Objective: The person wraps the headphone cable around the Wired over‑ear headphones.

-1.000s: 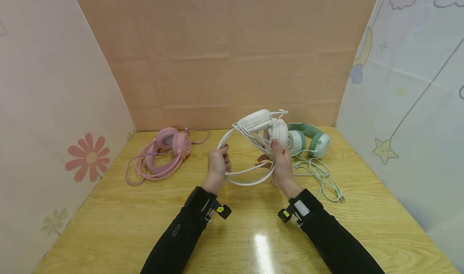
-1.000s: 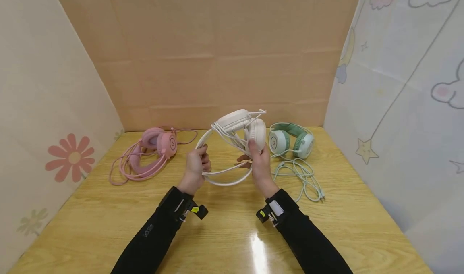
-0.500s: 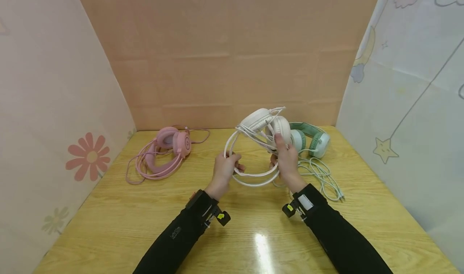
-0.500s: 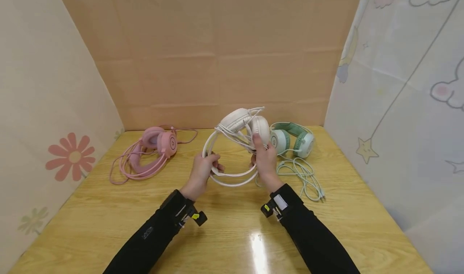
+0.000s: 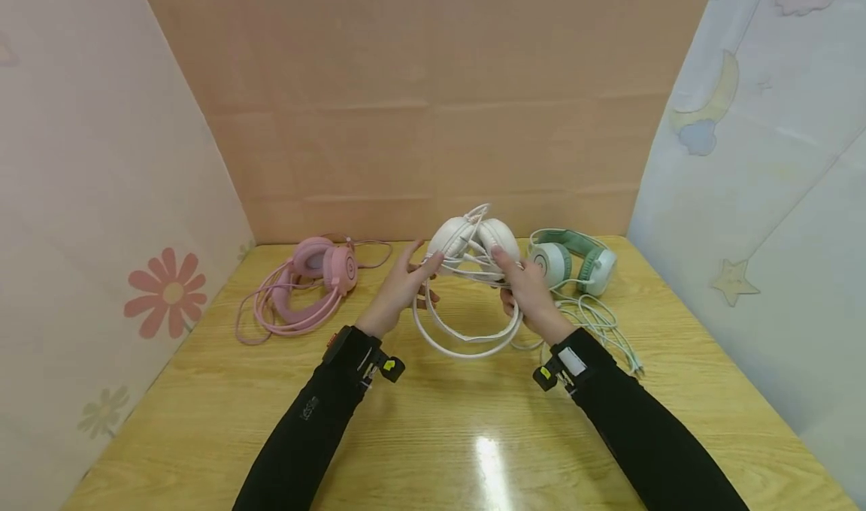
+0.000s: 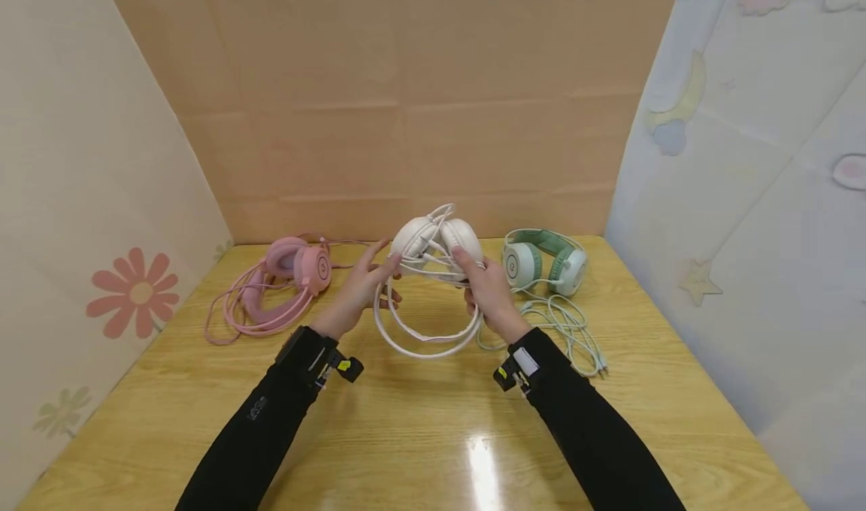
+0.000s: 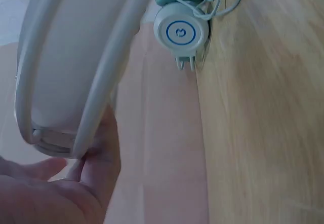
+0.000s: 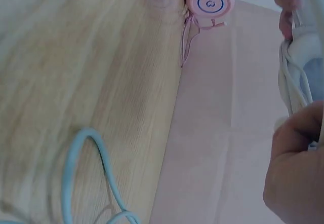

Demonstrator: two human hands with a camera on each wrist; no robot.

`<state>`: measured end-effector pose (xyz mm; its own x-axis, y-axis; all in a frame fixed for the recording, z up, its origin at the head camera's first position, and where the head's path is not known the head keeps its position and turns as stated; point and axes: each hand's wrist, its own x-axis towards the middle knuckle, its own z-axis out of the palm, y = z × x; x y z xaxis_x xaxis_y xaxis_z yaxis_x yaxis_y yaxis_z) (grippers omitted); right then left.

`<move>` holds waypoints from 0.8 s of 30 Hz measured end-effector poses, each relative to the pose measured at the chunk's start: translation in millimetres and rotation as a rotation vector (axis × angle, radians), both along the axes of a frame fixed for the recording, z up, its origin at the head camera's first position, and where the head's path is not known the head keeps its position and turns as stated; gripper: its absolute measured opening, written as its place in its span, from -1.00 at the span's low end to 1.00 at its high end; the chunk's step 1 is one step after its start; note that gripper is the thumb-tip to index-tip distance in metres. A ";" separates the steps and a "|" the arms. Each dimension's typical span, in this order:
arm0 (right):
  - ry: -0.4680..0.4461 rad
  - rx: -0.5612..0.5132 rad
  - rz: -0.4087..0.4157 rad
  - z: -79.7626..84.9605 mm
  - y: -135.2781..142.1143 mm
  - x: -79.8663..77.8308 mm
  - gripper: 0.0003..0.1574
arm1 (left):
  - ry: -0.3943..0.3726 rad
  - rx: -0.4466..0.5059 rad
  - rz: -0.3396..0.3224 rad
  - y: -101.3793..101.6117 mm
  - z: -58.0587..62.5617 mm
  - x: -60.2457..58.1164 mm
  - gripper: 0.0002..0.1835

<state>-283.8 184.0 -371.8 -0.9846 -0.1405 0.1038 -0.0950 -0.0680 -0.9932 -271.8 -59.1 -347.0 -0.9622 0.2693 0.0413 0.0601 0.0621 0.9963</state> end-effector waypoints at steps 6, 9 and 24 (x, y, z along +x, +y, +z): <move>-0.039 0.219 0.002 0.8 -6.7 -15.8 -0.15 | 0.009 -0.235 0.027 -1.3 -6.3 -7.7 -0.17; -0.044 0.327 -0.023 -2.3 -12.9 -22.4 -0.11 | 0.009 -0.288 0.075 -2.1 -15.8 -12.5 -0.18; -0.021 0.695 -0.003 -44.9 -21.2 -43.5 0.02 | -0.069 -0.392 0.048 -11.4 -58.9 -34.9 -0.16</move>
<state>-327.3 162.8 -416.7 -0.9859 -0.1650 -0.0286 -0.0744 0.5845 -0.8080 -306.7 -70.5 -405.9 -0.9710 0.2063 -0.1206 -0.0181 0.4396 0.8980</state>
